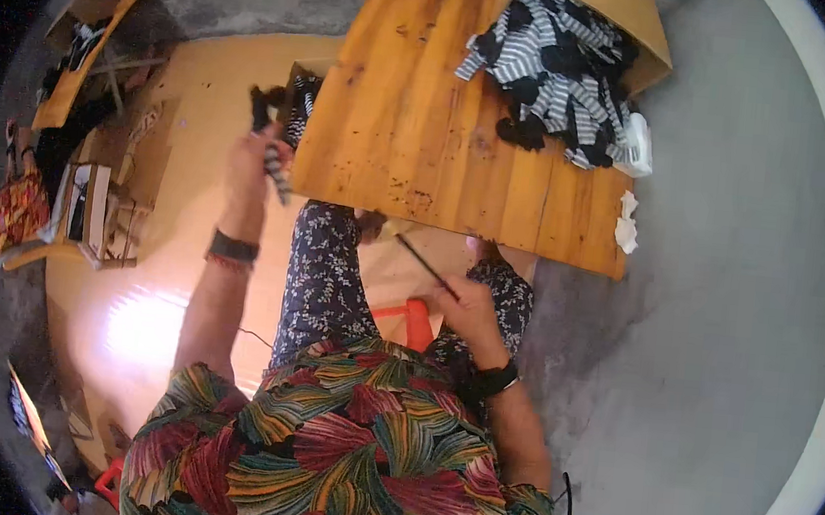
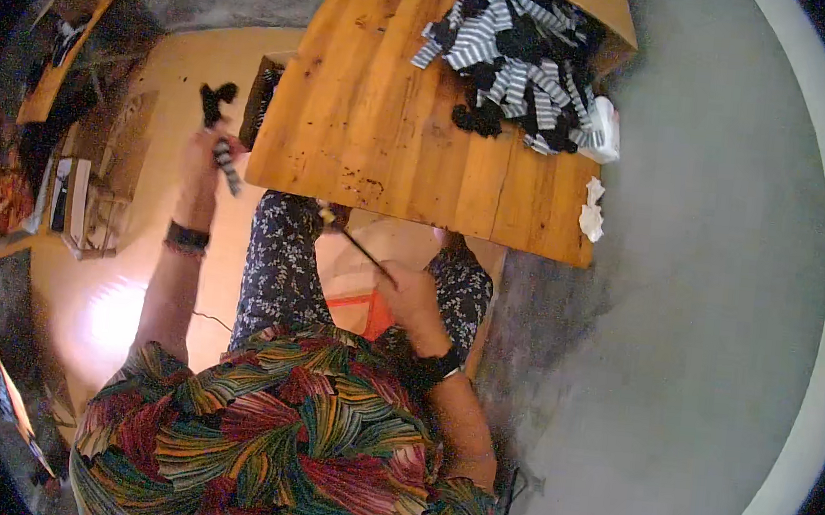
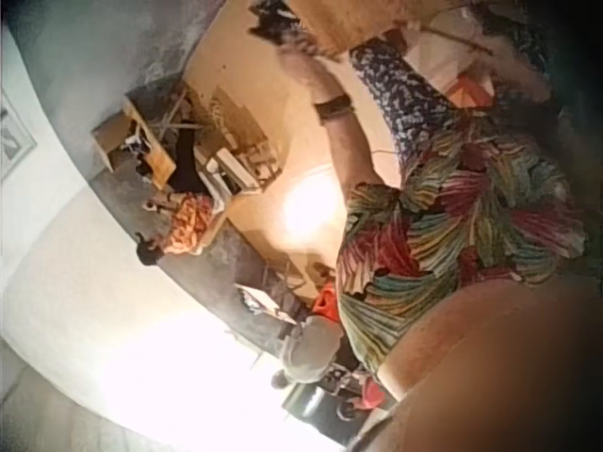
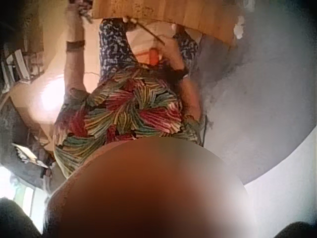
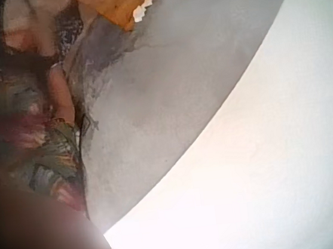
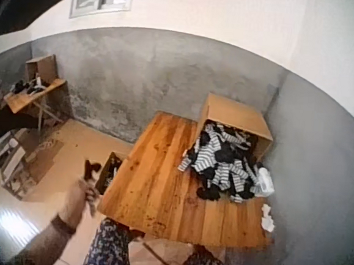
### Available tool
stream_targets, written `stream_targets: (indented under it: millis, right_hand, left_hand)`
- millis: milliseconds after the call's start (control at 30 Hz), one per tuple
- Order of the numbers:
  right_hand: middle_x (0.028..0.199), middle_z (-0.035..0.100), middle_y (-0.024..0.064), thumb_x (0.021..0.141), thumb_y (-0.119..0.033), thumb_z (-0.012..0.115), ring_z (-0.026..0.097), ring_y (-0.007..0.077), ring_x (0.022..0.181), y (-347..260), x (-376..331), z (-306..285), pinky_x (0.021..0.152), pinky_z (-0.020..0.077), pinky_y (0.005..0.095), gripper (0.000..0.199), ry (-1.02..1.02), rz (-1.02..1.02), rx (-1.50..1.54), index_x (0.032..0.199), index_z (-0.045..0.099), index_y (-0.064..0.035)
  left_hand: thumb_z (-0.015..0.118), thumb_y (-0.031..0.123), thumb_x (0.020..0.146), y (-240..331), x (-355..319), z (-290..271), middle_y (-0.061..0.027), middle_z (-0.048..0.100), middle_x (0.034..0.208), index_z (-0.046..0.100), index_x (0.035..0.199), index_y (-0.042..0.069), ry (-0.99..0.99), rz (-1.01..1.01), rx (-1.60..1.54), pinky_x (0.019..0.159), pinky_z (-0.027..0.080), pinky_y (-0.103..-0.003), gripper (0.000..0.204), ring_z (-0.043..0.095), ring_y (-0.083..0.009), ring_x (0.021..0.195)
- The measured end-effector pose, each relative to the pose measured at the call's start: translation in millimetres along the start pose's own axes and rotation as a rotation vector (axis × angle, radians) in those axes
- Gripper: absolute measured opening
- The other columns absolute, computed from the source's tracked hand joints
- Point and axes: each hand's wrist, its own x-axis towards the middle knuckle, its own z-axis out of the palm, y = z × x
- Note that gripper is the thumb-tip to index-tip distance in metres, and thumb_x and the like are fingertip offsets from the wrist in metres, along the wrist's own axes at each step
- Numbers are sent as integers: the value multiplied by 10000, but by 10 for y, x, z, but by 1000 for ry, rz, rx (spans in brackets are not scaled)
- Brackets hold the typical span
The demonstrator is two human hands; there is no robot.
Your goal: The person is using a wooden rod to turn striped socks right-side out.
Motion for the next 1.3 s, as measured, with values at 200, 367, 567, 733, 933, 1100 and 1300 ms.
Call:
stream_targets:
  millis: [200, 367, 567, 733, 933, 1100, 1300]
  right_hand:
    - [661, 563, 126, 771, -174, 554, 535, 161, 606, 666, 323, -326, 565, 430, 290, 208, 284, -16, 41, 875, 579, 4]
    - [699, 549, 29, 760, -122, 556, 486, 94, 634, 802, 990, -901, 565, 415, 269, 219, 480, 190, 80, 933, 555, 12]
    - [795, 588, 133, 700, -168, 613, 554, 275, 734, 1631, 2171, -1175, 674, 436, 350, 299, 606, 88, -17, 931, 558, 15]
    - [840, 593, 194, 693, -204, 616, 559, 343, 792, 1321, 2523, -1149, 720, 429, 412, 302, 581, 221, -30, 886, 577, 24]
    - [646, 471, -57, 764, -140, 591, 398, 52, 561, 1153, 1912, -787, 502, 328, 216, 78, 586, 109, 518, 778, 568, -66]
    - [665, 489, -59, 735, -103, 631, 429, 47, 561, 755, 1040, -508, 484, 347, 190, 119, 270, 186, 569, 819, 572, -44]
    - [680, 592, 48, 687, -138, 642, 552, 108, 657, 691, 322, -64, 612, 448, 253, 227, 123, 95, 333, 865, 596, -5]
  left_hand:
    - [615, 247, 751, -245, 1028, -373, -76, 577, 858, 535, 968, -38, 248, 344, 929, 591, 431, -250, 367, 547, -144, 704]
    - [604, 77, 688, -781, 532, 241, -114, 567, 897, 569, 994, 39, -89, 447, 787, 731, 448, -309, 310, 528, -216, 872]
    - [618, 120, 643, -949, -211, 759, -156, 539, 977, 591, 914, 37, -365, 550, 986, 878, 365, -416, 285, 447, -361, 1008]
    - [619, 143, 652, -897, -311, 657, -164, 519, 996, 587, 894, 25, -344, 467, 995, 911, 339, -422, 271, 411, -371, 1055]
    - [586, 140, 738, -732, -363, 816, -114, 563, 919, 586, 912, 28, -315, 209, 758, 816, 421, -360, 208, 525, -282, 905]
    - [551, 246, 823, -754, -658, 1381, -96, 580, 883, 554, 948, 22, -382, -569, -112, 742, 462, -337, 256, 557, -195, 829]
    - [531, 121, 799, -1015, -898, 1671, -77, 589, 822, 543, 930, 56, -377, -857, -468, 715, 476, -399, 146, 575, -237, 777]
